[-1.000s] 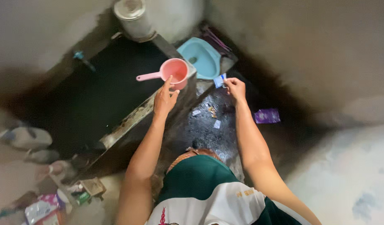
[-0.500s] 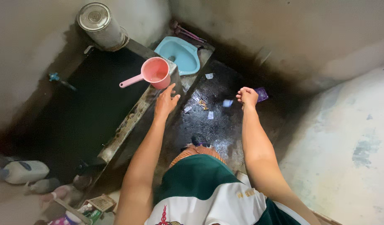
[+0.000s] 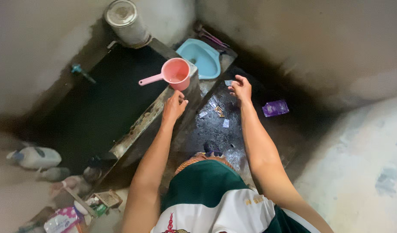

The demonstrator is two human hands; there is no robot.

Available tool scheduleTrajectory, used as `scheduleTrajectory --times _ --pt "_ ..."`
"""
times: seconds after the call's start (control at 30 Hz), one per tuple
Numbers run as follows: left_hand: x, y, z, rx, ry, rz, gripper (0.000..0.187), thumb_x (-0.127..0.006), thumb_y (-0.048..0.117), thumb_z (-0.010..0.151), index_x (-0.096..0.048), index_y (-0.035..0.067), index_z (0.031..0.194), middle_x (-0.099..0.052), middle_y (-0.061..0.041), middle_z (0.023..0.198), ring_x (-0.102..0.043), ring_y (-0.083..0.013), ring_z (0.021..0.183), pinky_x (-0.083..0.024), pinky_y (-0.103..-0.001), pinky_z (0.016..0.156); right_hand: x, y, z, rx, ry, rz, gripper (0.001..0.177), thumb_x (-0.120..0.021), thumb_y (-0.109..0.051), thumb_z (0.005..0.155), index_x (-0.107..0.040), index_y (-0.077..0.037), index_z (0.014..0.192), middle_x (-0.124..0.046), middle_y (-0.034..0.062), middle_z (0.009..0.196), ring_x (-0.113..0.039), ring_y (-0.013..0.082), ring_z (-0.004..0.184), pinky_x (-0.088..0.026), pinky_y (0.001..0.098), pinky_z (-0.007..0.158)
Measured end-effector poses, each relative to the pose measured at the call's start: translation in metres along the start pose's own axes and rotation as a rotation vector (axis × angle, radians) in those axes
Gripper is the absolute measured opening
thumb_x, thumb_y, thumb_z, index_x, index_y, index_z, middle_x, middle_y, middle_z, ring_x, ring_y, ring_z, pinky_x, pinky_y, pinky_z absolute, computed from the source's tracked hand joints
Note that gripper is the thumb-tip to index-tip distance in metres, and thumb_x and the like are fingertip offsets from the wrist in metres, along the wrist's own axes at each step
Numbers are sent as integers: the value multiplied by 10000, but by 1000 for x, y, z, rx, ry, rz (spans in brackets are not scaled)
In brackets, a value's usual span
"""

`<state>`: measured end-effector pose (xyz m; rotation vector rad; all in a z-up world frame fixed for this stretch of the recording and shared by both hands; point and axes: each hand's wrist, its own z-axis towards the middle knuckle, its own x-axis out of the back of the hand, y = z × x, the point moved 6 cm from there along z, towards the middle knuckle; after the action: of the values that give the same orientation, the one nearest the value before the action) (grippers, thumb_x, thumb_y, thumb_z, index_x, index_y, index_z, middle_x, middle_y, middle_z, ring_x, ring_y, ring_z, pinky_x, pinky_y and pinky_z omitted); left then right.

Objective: The person opens several packets of detergent and soap, picks up a small brush, and scrubs the floor near a toilet before rinsing the area with water from a pink bucket.

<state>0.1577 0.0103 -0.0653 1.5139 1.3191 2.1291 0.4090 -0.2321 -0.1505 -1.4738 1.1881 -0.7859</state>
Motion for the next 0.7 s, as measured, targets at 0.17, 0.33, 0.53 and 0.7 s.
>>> scheduleTrajectory --times 0.17,0.33,0.53,0.7 --pt "30 -10 -2 19 192 61 234 -746 230 897 -582 63 900 -693 -188 803 -671 -429 811 -492 -523 690 -70 -8 20 20 -248 -53 320 -722 -171 965 -664 -31 1247 -722 74 909 -741 161 713 -545 275 558" --pt "65 -21 -12 177 285 41 243 -738 267 917 -601 69 888 -713 -171 817 -693 -417 833 -510 -509 698 -158 -10 33 13 -467 -70 271 -717 -212 982 -652 -20 1161 -710 49 909 -717 138 705 -549 259 579" --pt "104 -40 -38 300 433 70 242 -734 271 924 -624 57 893 -712 -180 798 -699 -409 814 -519 -489 700 -262 -31 9 105 -714 -24 183 -666 -91 983 -667 0 1141 -721 59 874 -701 122 696 -577 259 595" --pt "124 -60 -71 416 551 90 256 -718 275 936 -618 48 877 -681 -156 736 -706 -340 716 -520 -444 658 -332 -41 -31 63 -939 -41 167 -669 -78 1017 -657 20 1152 -667 63 800 -666 129 666 -524 255 575"
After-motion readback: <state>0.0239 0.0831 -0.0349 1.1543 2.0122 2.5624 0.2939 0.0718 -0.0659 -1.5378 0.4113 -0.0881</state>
